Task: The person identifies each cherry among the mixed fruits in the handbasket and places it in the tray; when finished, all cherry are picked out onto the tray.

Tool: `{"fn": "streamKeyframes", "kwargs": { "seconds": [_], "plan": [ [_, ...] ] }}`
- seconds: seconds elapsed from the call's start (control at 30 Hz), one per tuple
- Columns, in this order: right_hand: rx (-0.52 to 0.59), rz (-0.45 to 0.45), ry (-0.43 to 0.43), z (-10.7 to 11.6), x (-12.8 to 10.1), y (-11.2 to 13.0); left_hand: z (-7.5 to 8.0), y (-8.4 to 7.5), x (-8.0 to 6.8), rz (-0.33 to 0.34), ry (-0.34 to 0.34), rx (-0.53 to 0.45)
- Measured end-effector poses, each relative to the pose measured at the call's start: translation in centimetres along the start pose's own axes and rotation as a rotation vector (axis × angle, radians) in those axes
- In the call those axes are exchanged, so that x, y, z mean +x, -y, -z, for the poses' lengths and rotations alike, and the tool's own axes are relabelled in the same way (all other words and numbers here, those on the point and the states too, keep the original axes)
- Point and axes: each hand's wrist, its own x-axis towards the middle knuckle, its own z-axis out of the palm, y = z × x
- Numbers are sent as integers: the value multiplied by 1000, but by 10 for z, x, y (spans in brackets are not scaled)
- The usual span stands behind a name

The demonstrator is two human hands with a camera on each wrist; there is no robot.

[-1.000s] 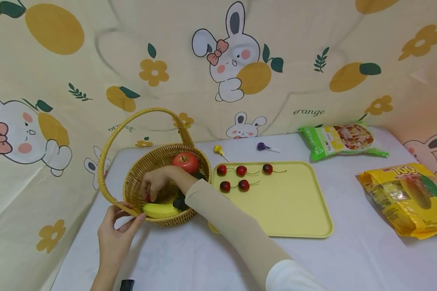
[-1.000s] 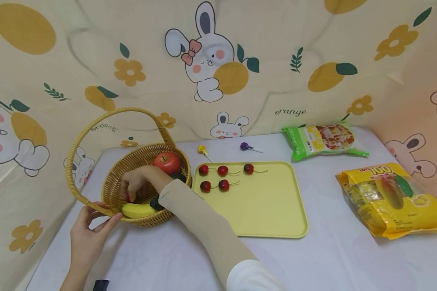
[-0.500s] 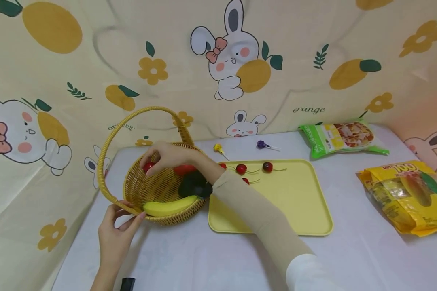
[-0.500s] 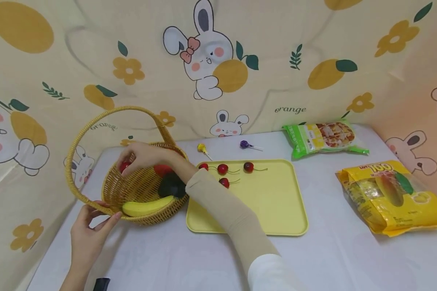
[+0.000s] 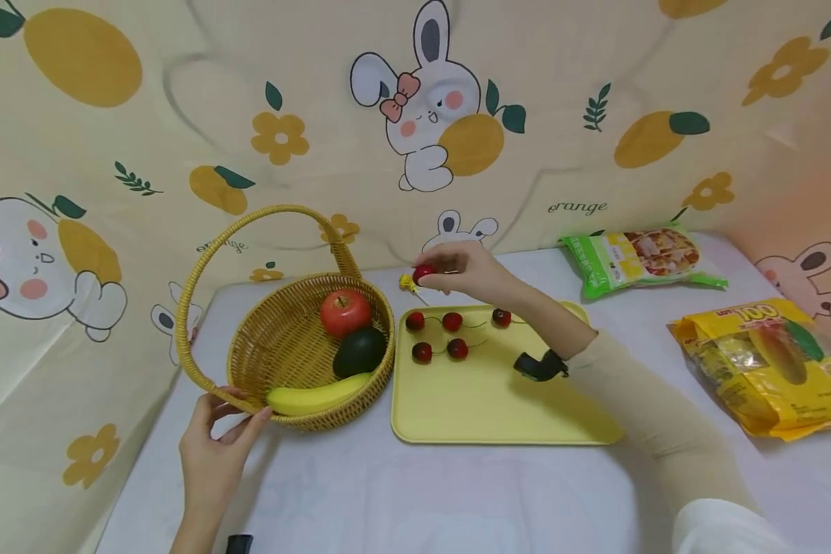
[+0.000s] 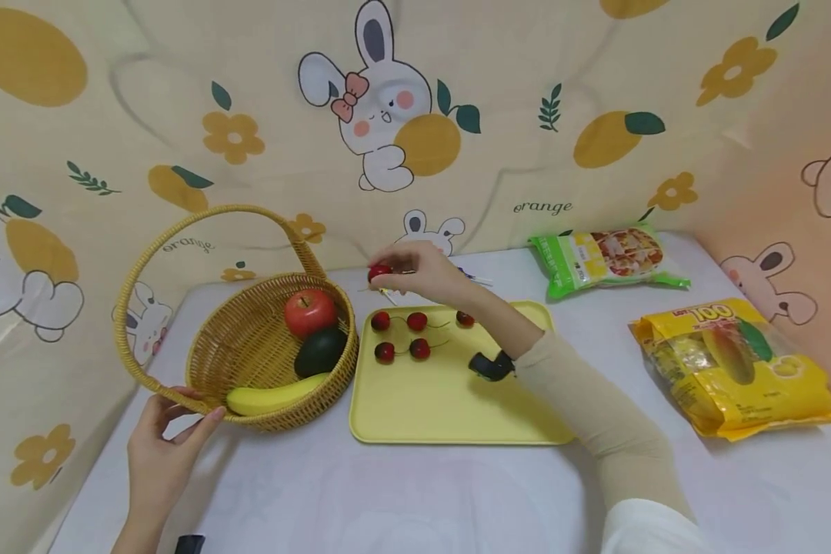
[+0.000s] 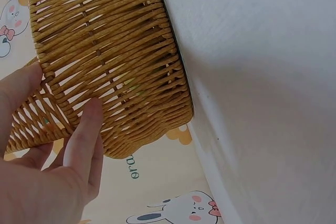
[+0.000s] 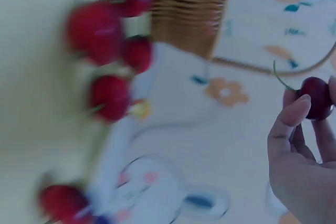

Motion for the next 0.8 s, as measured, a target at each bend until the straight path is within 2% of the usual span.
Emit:
{"fn": "streamKeyframes", "kwargs": {
  "seconds": [0.17, 0.33, 0.53, 0.8],
  "plan": [
    [51, -98, -58, 25, -42, -24, -1, -2, -1, -3, -9, 16],
    [100, -170, -101, 39, -66, -39, -2, -4, -2, -2, -10, 10],
    [-8, -159, -73, 44, -79, -47, -2, -4, -3, -20, -14, 12],
    [-125, -169, 29, 40, -85, -56, -2, -3, -1, -8, -13, 26]
  ]
}}
